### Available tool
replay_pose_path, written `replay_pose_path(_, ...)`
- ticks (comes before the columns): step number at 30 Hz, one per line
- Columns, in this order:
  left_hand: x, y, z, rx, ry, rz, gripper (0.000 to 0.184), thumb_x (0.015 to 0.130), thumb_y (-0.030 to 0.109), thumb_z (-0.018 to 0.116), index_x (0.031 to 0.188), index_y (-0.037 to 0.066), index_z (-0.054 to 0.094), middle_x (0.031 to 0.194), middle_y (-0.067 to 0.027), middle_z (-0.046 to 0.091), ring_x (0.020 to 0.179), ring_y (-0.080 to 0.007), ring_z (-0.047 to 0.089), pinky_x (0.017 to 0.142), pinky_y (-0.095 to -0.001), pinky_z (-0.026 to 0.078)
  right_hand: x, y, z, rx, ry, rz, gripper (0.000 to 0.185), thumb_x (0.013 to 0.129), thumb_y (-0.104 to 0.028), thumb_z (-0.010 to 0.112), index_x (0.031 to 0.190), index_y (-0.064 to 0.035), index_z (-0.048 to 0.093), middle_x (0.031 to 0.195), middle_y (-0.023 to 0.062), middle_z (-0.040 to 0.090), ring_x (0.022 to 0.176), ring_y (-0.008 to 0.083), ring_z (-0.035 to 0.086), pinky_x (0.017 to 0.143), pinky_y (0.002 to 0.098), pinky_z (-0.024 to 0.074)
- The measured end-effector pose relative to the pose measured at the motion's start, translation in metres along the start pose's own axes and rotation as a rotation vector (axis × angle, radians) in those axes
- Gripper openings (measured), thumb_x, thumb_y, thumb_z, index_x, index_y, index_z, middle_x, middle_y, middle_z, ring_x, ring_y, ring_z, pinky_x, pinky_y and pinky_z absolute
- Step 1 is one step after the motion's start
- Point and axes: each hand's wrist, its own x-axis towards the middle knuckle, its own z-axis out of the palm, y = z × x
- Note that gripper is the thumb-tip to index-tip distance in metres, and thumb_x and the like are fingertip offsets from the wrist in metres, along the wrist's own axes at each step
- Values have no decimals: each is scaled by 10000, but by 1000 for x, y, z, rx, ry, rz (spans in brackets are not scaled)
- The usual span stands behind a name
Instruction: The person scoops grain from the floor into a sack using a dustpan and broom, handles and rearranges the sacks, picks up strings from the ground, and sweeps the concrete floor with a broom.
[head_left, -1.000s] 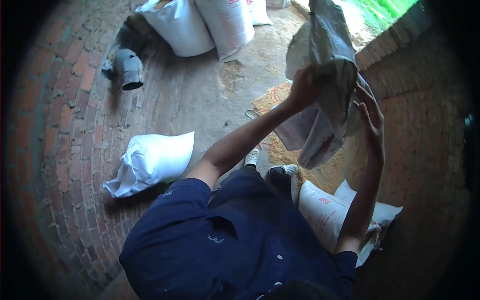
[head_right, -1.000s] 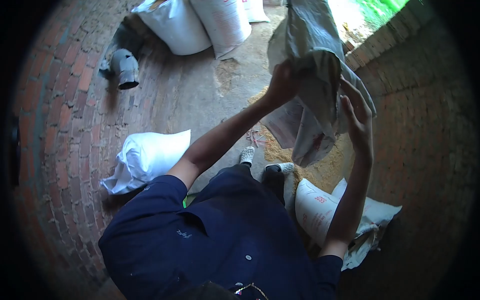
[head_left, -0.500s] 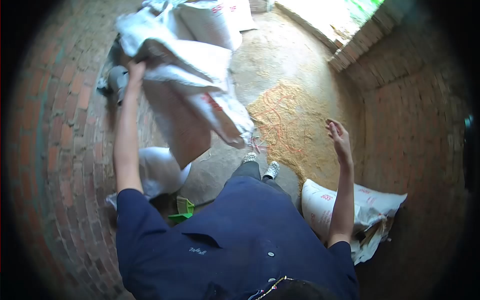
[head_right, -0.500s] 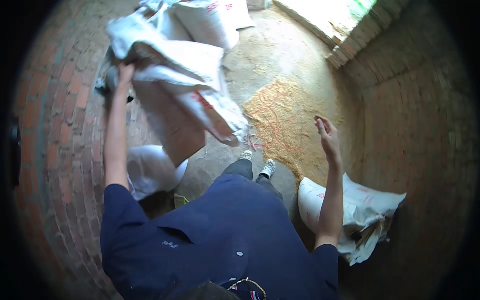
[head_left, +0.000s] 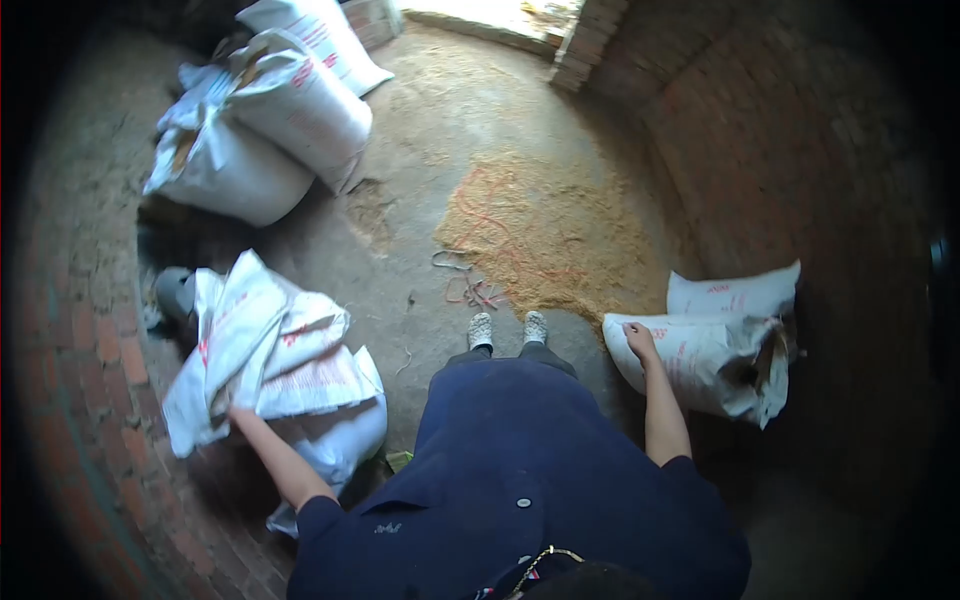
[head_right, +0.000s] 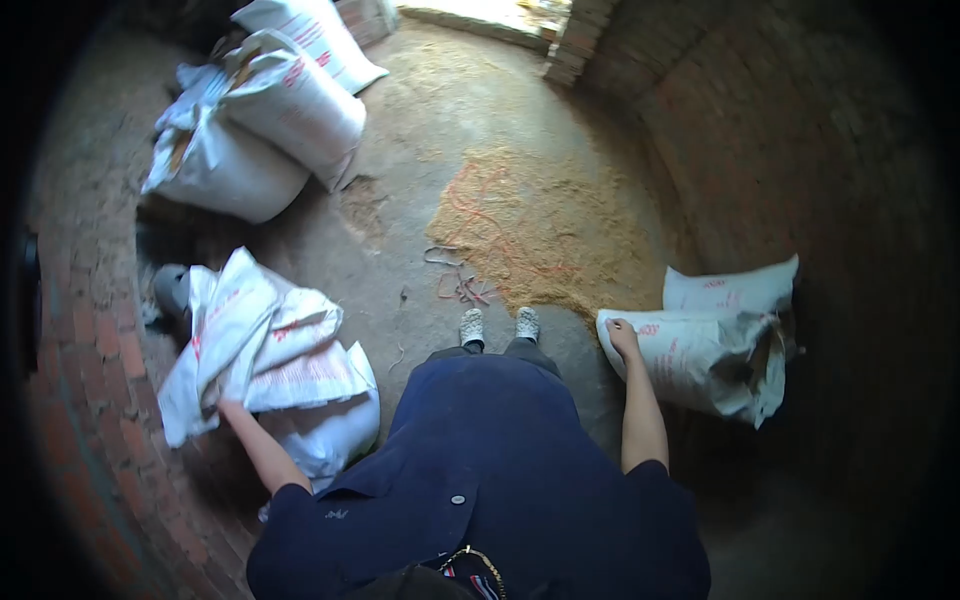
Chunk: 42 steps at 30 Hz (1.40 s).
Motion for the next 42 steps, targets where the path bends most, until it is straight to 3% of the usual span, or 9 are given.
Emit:
replay_pose_path(6, -60, -93, 72, 157, -414, -266, 462, 779, 155, 604, 1142, -122, 529, 1132, -200, 587, 994, -276, 572, 855, -348, 447, -53, 12, 30, -17, -234, 250, 401, 828, -383, 569, 1030, -48, 660, 1038, 189, 642, 974, 316, 612, 868, 391, 458)
replay_pose_path(16, -161, -35, 239, 349, -846, -134, 468, 793, 180, 609, 1153, -107, 526, 1135, -192, 587, 998, -275, 570, 855, -350, 445, -115, 27, 23, 217, 139, 300, 328, 819, -315, 610, 952, -20, 663, 911, 157, 673, 846, 258, 651, 766, 372, 495)
replay_pose_path(20, -258, 12, 318, 334, -1063, 123, 470, 799, 190, 611, 1157, -101, 525, 1136, -188, 587, 999, -274, 569, 854, -351, 444, -106, 94, 4, 485, 677, 355, 195, 857, -174, 585, 835, 14, 629, 672, 74, 637, 527, 133, 596, 523, 281, 472)
replay_pose_path(23, -373, 54, 350, 526, -1179, 800, 436, 841, 238, 599, 1153, -59, 537, 1108, -169, 599, 991, -255, 570, 851, -350, 440, -109, 118, -64, 759, 1015, 457, 184, 882, -127, 542, 841, 46, 591, 658, 89, 629, 491, 145, 588, 484, 275, 472)
replay_pose_path(24, -410, 60, 355, 517, -1266, 927, 406, 849, 259, 585, 1125, -38, 564, 1078, -183, 610, 991, -272, 578, 856, -355, 439, -101, 155, -77, 742, 1065, 509, 279, 850, -261, 574, 890, 3, 656, 682, 118, 666, 599, 230, 669, 598, 345, 515)
replay_pose_path(27, -504, 54, 365, 514, -1498, 1292, 362, 879, 280, 562, 1092, -12, 594, 1030, -197, 623, 967, -289, 593, 848, -356, 445, -85, 220, -127, 550, 1196, 643, 303, 846, -328, 564, 898, -46, 663, 843, 141, 677, 805, 315, 656, 710, 403, 507)
replay_pose_path(33, -689, -1, 310, 571, -1912, 1378, 331, 894, 272, 561, 1072, -4, 605, 1018, -165, 644, 979, -249, 608, 847, -344, 458, -75, 191, -213, 316, 914, 853, 435, 805, -454, 574, 958, -50, 629, 964, 163, 656, 904, 365, 623, 787, 455, 485)
replay_pose_path(38, -810, -57, 272, 670, -2065, 1633, 294, 884, 258, 569, 1089, 53, 620, 1055, -191, 629, 1016, -325, 591, 857, -374, 457, -42, 214, -207, 381, 767, 863, 391, 700, -298, 644, 908, 33, 634, 874, 249, 649, 827, 372, 643, 750, 457, 510)
replay_pose_path(42, -890, -69, 235, 636, -2200, 1682, 293, 892, 259, 567, 1086, 47, 621, 1107, -178, 613, 1048, -309, 576, 889, -367, 441, -70, 195, -199, 308, 921, 753, 295, 771, -321, 585, 833, -33, 598, 737, 158, 641, 756, 373, 630, 668, 469, 498)
